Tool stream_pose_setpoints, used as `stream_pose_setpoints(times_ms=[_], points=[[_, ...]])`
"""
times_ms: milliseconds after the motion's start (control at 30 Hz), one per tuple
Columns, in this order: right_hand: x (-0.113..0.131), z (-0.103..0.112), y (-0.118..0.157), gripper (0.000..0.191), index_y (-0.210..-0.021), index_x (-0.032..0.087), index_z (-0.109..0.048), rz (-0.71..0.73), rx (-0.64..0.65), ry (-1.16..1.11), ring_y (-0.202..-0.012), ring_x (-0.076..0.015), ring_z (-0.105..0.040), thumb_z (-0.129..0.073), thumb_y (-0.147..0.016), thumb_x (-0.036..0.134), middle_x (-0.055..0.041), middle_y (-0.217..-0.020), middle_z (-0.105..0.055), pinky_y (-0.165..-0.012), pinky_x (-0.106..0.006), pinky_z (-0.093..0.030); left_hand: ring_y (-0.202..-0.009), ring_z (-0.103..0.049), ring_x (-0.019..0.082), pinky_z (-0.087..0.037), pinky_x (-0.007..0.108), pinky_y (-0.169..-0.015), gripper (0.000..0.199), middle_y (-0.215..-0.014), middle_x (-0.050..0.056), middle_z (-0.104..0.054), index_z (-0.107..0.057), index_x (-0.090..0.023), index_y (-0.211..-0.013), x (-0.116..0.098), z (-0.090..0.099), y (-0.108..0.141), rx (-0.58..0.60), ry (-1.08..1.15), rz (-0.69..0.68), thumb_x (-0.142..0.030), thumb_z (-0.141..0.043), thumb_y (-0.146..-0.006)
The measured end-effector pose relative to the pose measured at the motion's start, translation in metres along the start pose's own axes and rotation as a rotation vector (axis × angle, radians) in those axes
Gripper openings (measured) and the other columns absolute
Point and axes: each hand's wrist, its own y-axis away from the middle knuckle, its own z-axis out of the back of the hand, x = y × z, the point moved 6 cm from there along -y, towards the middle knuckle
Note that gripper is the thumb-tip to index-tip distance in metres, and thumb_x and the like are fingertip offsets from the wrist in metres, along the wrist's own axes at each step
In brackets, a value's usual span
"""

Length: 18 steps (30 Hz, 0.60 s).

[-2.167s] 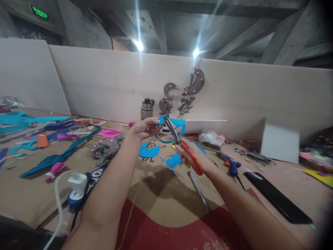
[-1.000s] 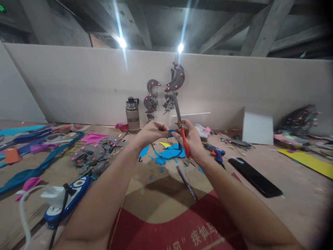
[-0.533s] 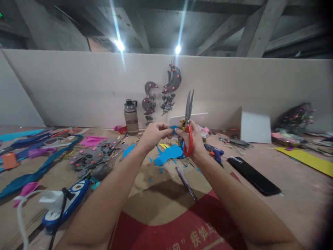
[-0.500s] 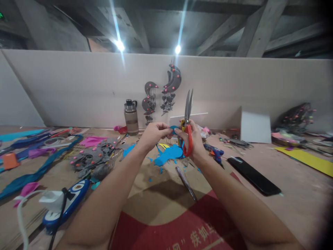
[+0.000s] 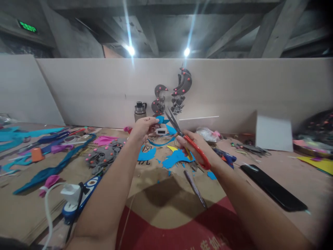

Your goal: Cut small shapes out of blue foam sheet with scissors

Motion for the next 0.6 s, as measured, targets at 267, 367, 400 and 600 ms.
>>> stream_pose_setpoints(times_ms=[267,367,400,600], points=[[-0.003,-0.011,0.002,0.035,-0.08,0.02,-0.051,-0.048,0.081,0.076,-0.05,-0.0102,-0.049,-0.057,-0.087,0.053,0.003,-0.062,-0.048,-0.044,-0.021,-0.04,-0.052,-0.057,0.006,-0.042,0.016,-0.048,0.009,-0.06,0.0,-0.062,-0.062,-0.012,-0.071,-0.006,0.006,0.0,-0.074,0.24,0.055,-0.013,-0.07,-0.066],[-0.007,-0.016,0.002,0.036,-0.081,0.02,-0.05,-0.054,0.074,0.056,-0.048,-0.0101,-0.048,-0.056,-0.087,0.055,0.0035,-0.062,-0.048,-0.043,-0.021,-0.039,-0.051,-0.055,0.005,-0.042,0.015,-0.048,0.011,-0.059,-0.001,-0.061,-0.062,-0.012,-0.07,-0.005,-0.001,0.002,-0.056,0.279,0.045,-0.013,-0.071,-0.066],[-0.008,-0.017,0.001,0.037,-0.082,0.02,-0.05,-0.062,0.065,0.037,-0.048,-0.0102,-0.048,-0.055,-0.087,0.056,0.0038,-0.061,-0.047,-0.043,-0.021,-0.039,-0.051,-0.055,0.005,-0.041,0.014,-0.048,0.011,-0.058,-0.001,-0.06,-0.062,-0.012,-0.07,-0.005,-0.004,0.003,-0.039,0.284,0.035,-0.013,-0.072,-0.065],[-0.01,-0.02,-0.001,0.04,-0.082,0.021,-0.046,-0.054,0.001,-0.052,-0.047,-0.008,-0.046,-0.053,-0.088,0.059,0.0044,-0.064,-0.047,-0.043,-0.02,-0.037,-0.054,-0.056,0.008,-0.038,0.017,-0.047,0.013,-0.06,0.001,-0.061,-0.063,-0.011,-0.068,-0.002,-0.025,0.01,0.061,0.281,0.002,-0.016,-0.073,-0.061]])
